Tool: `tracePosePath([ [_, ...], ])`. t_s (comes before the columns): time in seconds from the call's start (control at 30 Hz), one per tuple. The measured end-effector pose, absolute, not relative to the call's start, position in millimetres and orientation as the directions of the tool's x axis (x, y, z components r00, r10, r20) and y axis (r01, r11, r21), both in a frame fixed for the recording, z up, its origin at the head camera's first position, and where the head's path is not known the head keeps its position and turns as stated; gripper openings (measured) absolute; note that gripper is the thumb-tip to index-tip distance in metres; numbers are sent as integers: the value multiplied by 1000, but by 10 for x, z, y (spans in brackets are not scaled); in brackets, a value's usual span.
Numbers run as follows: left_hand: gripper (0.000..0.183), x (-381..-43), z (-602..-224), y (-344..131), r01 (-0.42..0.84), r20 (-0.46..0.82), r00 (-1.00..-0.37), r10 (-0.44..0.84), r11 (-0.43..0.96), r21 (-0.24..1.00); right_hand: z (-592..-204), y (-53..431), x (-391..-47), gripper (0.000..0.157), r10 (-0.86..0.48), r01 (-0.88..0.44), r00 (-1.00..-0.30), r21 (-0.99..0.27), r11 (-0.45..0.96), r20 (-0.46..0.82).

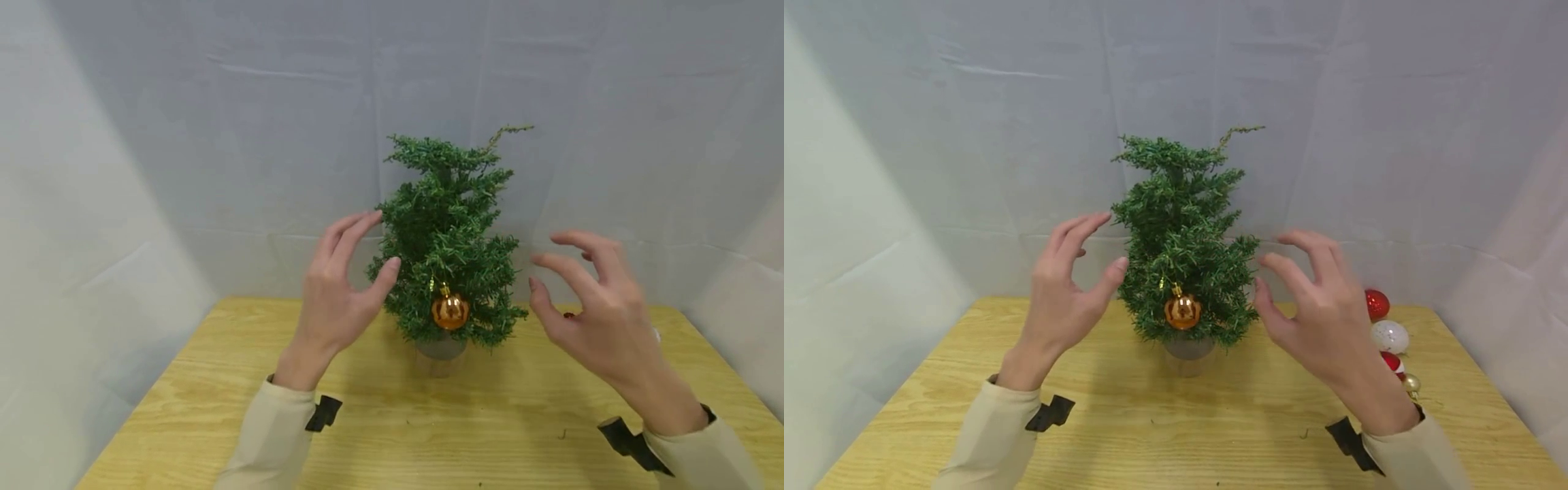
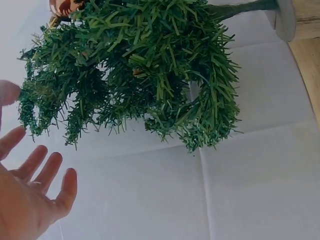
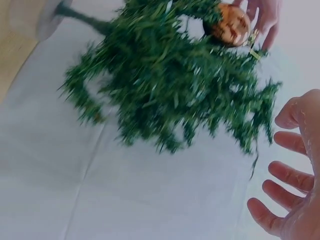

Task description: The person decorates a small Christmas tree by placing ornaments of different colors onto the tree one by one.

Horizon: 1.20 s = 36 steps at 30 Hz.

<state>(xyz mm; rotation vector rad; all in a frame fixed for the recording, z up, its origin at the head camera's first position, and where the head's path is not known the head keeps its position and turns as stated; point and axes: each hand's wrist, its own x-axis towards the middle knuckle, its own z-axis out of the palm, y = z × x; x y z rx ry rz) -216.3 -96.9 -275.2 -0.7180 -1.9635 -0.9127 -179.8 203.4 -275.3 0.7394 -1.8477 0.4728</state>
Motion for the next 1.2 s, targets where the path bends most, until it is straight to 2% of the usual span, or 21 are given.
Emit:
tracePosePath([
  [0.1,67,-2173,-2757,-968,746,823,-541,174,552,373,-2807,2177,-1790,45,-255,-665,-282,3,747,925],
  [0.3,84,-2217,-2760,-947,731,777,-590,218,554,400,-2965,2494,-1781,49,-199,-611,-334,-51,790,921],
  [0.47,87,-2239,-2765,-939,718,738,-633,232,533,448,-3138,2794,-1786,50,-168,-532,-396,-76,843,903],
  [0.73,86,-2272,-2766,-964,723,724,-645,244,500,476,-3419,3243,-1806,59,-195,-439,-505,-55,897,841],
  [0.97,86,-2298,-2786,-977,728,728,-641,246,497,473,-3696,3538,-1812,28,-195,-380,-634,-82,921,748],
  [1.2,86,-2334,-2779,-971,726,730,-640,239,499,473,-4003,3754,-1874,27,-332,-441,-687,-8,897,646],
])
